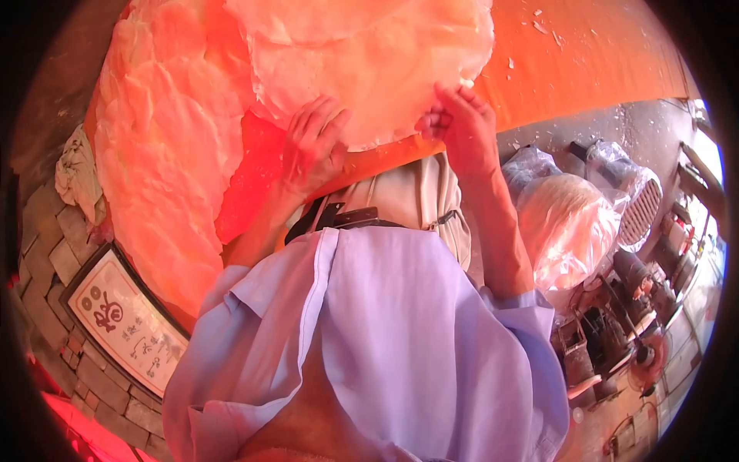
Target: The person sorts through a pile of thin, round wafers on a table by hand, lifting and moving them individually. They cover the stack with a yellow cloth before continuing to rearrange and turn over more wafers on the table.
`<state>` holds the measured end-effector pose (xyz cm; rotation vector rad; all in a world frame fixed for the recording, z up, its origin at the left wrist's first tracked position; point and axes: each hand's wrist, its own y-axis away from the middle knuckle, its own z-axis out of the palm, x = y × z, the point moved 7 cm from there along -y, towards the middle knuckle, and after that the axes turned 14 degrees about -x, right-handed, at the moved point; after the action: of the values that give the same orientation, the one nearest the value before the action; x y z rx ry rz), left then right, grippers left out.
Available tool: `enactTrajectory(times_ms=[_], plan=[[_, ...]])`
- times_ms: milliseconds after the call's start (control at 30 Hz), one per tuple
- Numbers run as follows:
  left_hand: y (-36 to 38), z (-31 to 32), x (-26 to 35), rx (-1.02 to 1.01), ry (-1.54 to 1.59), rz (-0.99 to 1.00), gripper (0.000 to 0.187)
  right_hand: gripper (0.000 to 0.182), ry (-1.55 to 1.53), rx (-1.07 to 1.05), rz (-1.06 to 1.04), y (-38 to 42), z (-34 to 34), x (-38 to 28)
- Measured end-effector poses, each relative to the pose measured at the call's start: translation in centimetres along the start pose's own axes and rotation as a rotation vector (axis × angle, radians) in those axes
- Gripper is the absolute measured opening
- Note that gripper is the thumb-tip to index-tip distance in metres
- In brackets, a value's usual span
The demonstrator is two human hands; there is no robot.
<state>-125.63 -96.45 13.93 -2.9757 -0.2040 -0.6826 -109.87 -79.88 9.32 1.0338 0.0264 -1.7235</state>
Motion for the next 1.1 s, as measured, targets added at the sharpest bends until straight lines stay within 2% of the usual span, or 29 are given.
enactTrajectory(times_ms=[33, 167, 267, 367, 467, 567, 633, 767, 867, 900, 933, 967, 1000, 1100], plan=[[-0.2, -0.1, -0.3, 0.017, 0.037, 0.025, 0.039, 0.031, -0.003, -0.047, -0.048, 0.1, 0.7, -0.7], [-1.0, -3.5, -1.9, 0.178, 0.011, 0.107, 0.023, 0.042, 0.210, 0.400, -0.127, 2.8, -4.4, 0.6], [-1.5, -7.7, -2.6, 0.286, -0.007, 0.133, 0.020, 0.038, 0.187, 0.347, 0.003, 3.2, -4.0, 2.8], [-0.8, -9.5, -3.0, 0.262, -0.104, 0.231, 0.018, 0.030, -0.024, 0.247, 0.046, 2.5, -4.3, 4.7], [1.8, -5.7, -6.0, 0.048, -0.084, 0.228, 0.025, 0.025, -0.037, 0.159, 0.109, 1.5, -4.8, 5.7], [2.4, -4.4, -5.8, 0.002, -0.061, 0.199, 0.024, 0.020, 0.085, 0.085, 0.146, 0.8, -4.5, 5.7], [1.9, -5.2, -5.7, 0.071, -0.047, 0.181, 0.023, 0.016, 0.105, 0.088, 0.165, 0.8, -3.2, 6.2], [1.5, -9.0, -8.3, 0.244, -0.006, 0.091, 0.023, 0.015, 0.049, 0.090, 0.073, 1.0, -2.1, 6.1], [2.8, -8.6, -9.4, 0.116, -0.074, 0.159, 0.023, 0.012, 0.032, 0.086, 0.005, 0.6, -0.6, 7.4], [3.3, -7.8, -9.8, 0.065, -0.091, 0.141, 0.024, 0.010, 0.116, -0.031, 0.122, 0.3, -0.4, 8.4], [3.8, -6.7, -10.4, 0.017, -0.110, 0.122, 0.024, 0.010, 0.074, -0.066, 0.091, 0.1, 0.8, 8.2], [4.2, -6.1, -10.7, -0.036, -0.125, 0.104, 0.025, 0.010, 0.162, -0.076, 0.061, -0.1, 0.7, 8.2], [4.5, -6.1, -11.1, 0.003, -0.143, 0.071, 0.026, 0.012, 0.248, -0.078, 0.030, -0.2, 0.5, 8.2], [5.4, -6.1, -11.3, 0.099, -0.144, -0.002, 0.028, 0.015, 0.233, 0.171, -0.112, 1.0, 3.5, 4.3]])
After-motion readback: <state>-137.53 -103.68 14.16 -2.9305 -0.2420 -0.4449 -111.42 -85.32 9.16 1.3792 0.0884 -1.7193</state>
